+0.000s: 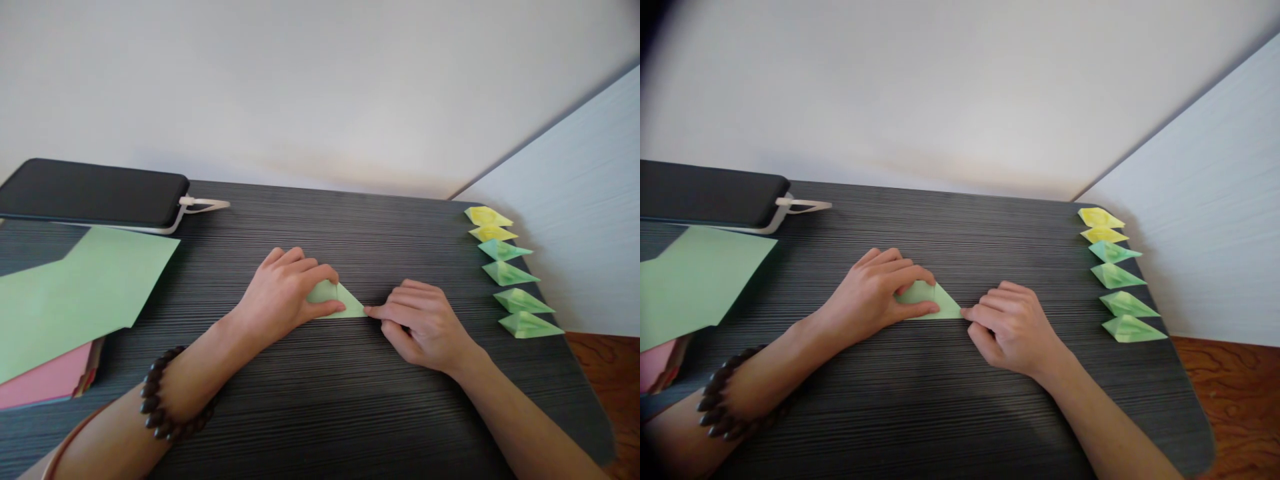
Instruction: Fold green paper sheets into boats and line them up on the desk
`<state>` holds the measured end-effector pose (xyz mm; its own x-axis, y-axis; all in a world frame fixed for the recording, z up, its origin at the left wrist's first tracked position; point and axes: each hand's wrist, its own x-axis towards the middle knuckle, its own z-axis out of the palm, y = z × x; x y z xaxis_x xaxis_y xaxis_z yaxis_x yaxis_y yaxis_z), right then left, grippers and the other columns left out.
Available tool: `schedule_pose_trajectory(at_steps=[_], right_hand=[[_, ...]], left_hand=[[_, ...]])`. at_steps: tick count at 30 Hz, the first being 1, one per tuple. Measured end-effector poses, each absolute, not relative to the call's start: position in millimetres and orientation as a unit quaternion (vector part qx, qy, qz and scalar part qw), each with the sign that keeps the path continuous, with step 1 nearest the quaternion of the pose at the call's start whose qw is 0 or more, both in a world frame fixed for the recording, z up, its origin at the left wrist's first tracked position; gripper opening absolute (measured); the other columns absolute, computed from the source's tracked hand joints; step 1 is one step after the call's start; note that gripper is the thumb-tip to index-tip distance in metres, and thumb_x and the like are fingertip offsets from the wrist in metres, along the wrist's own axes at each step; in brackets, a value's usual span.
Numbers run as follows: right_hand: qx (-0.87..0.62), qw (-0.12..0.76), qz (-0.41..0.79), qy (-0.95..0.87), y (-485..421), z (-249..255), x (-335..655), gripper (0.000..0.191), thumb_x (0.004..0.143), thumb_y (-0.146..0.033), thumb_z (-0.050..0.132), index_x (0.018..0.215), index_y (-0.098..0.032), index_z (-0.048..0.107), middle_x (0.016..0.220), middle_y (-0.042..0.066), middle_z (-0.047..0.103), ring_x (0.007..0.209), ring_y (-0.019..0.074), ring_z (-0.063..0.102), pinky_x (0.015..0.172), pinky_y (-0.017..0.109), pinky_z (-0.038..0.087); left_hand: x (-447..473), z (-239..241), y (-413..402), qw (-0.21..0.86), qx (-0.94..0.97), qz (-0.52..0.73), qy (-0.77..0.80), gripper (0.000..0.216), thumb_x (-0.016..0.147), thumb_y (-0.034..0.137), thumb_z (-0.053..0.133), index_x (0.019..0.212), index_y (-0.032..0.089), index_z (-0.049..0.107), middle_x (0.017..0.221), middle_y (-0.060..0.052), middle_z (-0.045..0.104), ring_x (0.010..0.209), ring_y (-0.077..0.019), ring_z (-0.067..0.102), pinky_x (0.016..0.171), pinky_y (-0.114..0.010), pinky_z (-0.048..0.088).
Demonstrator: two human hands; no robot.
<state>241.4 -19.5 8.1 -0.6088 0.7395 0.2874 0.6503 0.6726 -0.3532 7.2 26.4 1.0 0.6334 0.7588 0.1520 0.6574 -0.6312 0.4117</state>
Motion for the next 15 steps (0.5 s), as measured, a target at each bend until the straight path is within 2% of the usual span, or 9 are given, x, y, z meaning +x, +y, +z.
schedule_pose_trajectory(at_steps=[5,7,9,11,13,15], right_hand=[[-0.385,0.241,0.114,-0.883,-19.5,6.5,243.5,0.021,0.081,-0.01,0.049,0.077,-0.016,0.069,0.059,0.001,0.061,0.052,0.0118,0.05,0.055,0.028,0.038],[-0.401,0.255,0.116,-0.872,-19.3,5.0,241.1,0.019,0.081,-0.01,0.051,0.084,-0.016,0.069,0.065,0.001,0.063,0.056,0.0122,0.053,0.057,0.028,0.041],[-0.42,0.252,0.116,-0.864,-18.6,3.3,236.3,0.019,0.082,-0.017,0.057,0.097,-0.015,0.068,0.079,0.005,0.065,0.068,0.015,0.057,0.064,0.03,0.045],[-0.432,0.228,0.117,-0.865,-17.2,1.3,231.8,0.03,0.081,-0.03,0.063,0.108,-0.016,0.066,0.092,0.008,0.063,0.08,0.0189,0.057,0.071,0.034,0.047],[-0.438,0.205,0.115,-0.868,-14.9,-1.0,230.7,0.036,0.08,-0.039,0.065,0.111,-0.022,0.066,0.096,0.008,0.059,0.083,0.0198,0.054,0.074,0.037,0.047],[-0.444,0.201,0.115,-0.866,-12.1,-2.9,234.1,0.03,0.082,-0.037,0.063,0.11,-0.028,0.067,0.097,0.007,0.057,0.084,0.0187,0.052,0.074,0.036,0.046]], left_hand=[[7.5,0.3,26.5,0.165,0.885,0.165,0.403,0.028,0.079,0.049,0.062,0.092,0.025,0.064,0.079,0.001,0.065,0.08,-0.0187,0.051,0.071,-0.033,0.031],[8.8,-0.3,25.0,0.161,0.882,0.175,0.408,0.027,0.08,0.047,0.061,0.092,0.023,0.063,0.079,0.0,0.064,0.08,-0.0188,0.051,0.072,-0.033,0.033],[10.5,-0.6,23.2,0.151,0.876,0.19,0.416,0.027,0.082,0.045,0.06,0.093,0.021,0.064,0.083,-0.002,0.062,0.081,-0.0191,0.051,0.074,-0.034,0.035],[11.2,-0.4,22.3,0.15,0.865,0.213,0.43,0.025,0.084,0.041,0.057,0.093,0.02,0.065,0.091,-0.005,0.059,0.085,-0.0194,0.051,0.076,-0.035,0.038],[10.4,0.0,22.8,0.169,0.852,0.241,0.432,0.021,0.088,0.034,0.052,0.093,0.019,0.066,0.099,-0.006,0.057,0.089,-0.019,0.05,0.081,-0.035,0.041],[8.3,0.2,24.3,0.196,0.853,0.256,0.411,0.02,0.09,0.025,0.048,0.094,0.019,0.067,0.103,-0.006,0.058,0.094,-0.0185,0.05,0.086,-0.036,0.041]])
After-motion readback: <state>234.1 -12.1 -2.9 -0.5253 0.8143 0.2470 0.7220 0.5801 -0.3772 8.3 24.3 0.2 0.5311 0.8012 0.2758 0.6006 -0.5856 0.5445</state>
